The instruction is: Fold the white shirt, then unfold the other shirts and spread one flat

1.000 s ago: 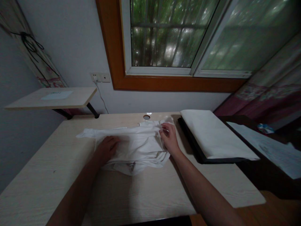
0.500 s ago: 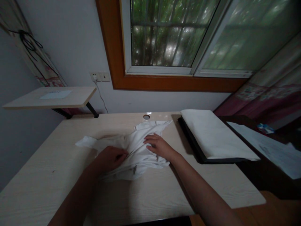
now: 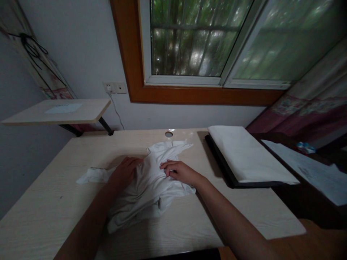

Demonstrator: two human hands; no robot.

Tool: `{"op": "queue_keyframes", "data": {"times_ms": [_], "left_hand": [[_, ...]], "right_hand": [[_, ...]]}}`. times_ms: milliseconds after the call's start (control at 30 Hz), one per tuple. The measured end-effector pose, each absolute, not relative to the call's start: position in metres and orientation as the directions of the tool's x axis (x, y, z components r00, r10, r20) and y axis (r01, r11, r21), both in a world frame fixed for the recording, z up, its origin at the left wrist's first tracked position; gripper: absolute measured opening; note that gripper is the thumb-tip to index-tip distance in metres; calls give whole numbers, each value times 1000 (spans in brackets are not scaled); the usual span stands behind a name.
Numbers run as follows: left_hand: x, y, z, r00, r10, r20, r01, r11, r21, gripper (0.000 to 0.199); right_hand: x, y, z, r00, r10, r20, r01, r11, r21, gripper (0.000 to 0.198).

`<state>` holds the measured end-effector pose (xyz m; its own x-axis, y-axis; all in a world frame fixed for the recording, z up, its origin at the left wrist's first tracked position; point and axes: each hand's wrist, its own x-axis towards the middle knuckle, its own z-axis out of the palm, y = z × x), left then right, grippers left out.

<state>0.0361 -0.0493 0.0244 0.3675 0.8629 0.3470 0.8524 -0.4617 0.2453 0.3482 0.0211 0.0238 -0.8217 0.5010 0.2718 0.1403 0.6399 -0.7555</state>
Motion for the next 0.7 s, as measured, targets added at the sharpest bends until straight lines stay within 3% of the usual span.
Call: {"op": "queue_keyframes", "data": {"times_ms": [133, 300, 400, 500, 700], "left_hand": [[33, -48, 23, 414, 861, 294, 876, -465, 128, 46], [27, -48, 27, 361, 893, 270, 911, -399, 104, 40], [17, -46, 28, 265, 928, 260, 946, -303, 117, 37], [6, -44, 29, 134, 958, 252, 977, -170, 128, 38], [-7, -46, 35, -74, 961, 267, 989, 36, 145, 39]], "right_hand": [[348, 20, 23, -825, 498, 269, 120, 619, -776, 23], [349, 16, 27, -814, 495, 303, 111, 645, -756, 7], [350, 14, 31, -825, 474, 308, 122, 681, -722, 31], [351, 14, 33, -843, 460, 280, 158, 709, -687, 39], [360, 20, 35, -842, 495, 216, 207, 665, -717, 12]]}}
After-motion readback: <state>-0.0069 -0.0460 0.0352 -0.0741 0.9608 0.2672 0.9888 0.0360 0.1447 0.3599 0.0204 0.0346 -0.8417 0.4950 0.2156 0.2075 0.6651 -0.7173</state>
